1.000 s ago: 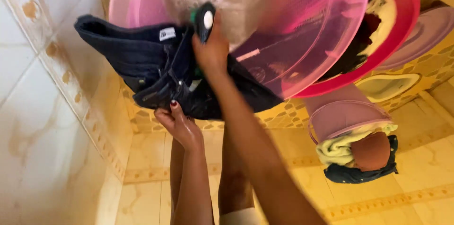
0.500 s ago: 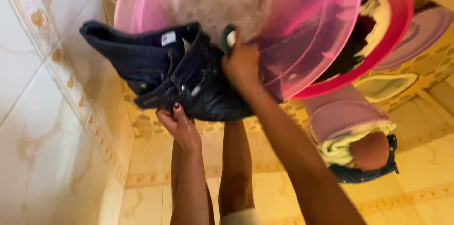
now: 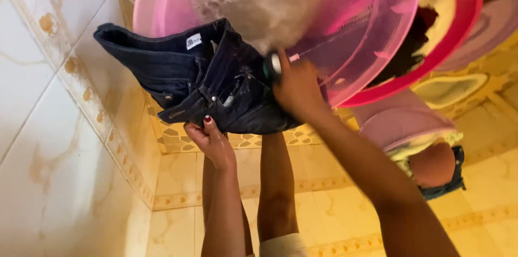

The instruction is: Hand-washing a pair of black denim pants in a plastic basin using a scrub brush and soapy water.

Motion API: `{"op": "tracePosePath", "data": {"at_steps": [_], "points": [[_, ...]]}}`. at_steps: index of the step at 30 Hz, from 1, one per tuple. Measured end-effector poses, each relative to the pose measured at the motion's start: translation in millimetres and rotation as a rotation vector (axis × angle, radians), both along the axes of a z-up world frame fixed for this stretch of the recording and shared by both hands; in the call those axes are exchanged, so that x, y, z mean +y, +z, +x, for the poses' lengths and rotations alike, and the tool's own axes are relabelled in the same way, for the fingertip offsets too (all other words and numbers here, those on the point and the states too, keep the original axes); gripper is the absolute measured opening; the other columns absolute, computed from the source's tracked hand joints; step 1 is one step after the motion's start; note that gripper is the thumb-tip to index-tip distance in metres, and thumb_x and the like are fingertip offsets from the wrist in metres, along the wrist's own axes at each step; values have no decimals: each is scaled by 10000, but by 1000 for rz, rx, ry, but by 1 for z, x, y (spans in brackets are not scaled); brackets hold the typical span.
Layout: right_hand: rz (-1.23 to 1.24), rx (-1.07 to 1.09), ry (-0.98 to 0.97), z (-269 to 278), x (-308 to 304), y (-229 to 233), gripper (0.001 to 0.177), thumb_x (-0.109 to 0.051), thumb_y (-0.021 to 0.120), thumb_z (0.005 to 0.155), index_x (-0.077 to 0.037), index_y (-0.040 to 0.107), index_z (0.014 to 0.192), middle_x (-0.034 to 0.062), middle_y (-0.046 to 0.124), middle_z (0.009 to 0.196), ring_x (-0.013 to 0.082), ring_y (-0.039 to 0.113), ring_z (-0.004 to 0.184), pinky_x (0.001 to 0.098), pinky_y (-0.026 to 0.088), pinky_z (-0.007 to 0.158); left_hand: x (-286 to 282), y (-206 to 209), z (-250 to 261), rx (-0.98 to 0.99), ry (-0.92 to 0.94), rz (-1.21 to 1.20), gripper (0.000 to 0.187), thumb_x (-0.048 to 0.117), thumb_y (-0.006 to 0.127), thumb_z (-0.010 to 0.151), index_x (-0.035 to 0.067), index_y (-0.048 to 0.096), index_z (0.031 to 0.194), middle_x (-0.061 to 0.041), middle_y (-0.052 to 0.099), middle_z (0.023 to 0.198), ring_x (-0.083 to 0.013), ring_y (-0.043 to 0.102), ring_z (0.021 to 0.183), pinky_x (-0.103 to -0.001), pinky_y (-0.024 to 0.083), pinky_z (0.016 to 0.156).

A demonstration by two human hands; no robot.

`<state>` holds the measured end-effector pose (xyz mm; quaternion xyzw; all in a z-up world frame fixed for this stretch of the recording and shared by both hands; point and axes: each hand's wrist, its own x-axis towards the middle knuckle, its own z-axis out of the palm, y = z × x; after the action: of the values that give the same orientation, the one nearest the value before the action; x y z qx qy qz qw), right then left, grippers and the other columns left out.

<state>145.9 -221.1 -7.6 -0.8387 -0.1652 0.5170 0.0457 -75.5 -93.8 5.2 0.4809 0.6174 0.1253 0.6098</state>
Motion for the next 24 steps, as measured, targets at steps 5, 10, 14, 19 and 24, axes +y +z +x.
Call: {"op": "tracePosePath", "data": {"at_steps": [5,10,14,19,24], "points": [[22,-496,385,49,-31,-171,814,-334,720,861,19,366,1504,322,639,1099,555,542,1154,665,353,1062,4,-3,3,55,-87,109,261,255,606,1082,66,436,1138,46,395,988,-59,364,873,-224,361,815],[66,-416,-25,113,3,-159,474,-294,637,988,-11,530,1352,282,583,1309,483,521,1252,536,412,1076,4,1,9,71,-120,108,253,254,595,1082,60,440,1132,49,396,985,-56,366,869,-225,369,819],[109,-183,-258,87,8,-189,387,-355,658,998,-63,607,1247,203,648,1222,393,595,1174,495,466,1016,5,4,7,63,-118,122,255,261,592,1090,63,436,1129,45,396,997,-59,370,881,-236,373,830],[416,38,-513,26,-25,-98,595,-370,809,851,-26,594,1286,181,664,1210,328,634,1118,439,508,952,3,-10,-4,24,-61,13,263,255,603,1086,82,404,1084,44,352,930,-68,344,807,-247,357,728],[621,256,-586,-39,27,88,800,-361,837,862,-41,490,1508,183,586,1462,315,544,1376,424,404,1151,8,8,14,-33,-79,44,263,260,594,1090,83,401,1115,24,403,1026,-82,412,917,-252,415,833]]}}
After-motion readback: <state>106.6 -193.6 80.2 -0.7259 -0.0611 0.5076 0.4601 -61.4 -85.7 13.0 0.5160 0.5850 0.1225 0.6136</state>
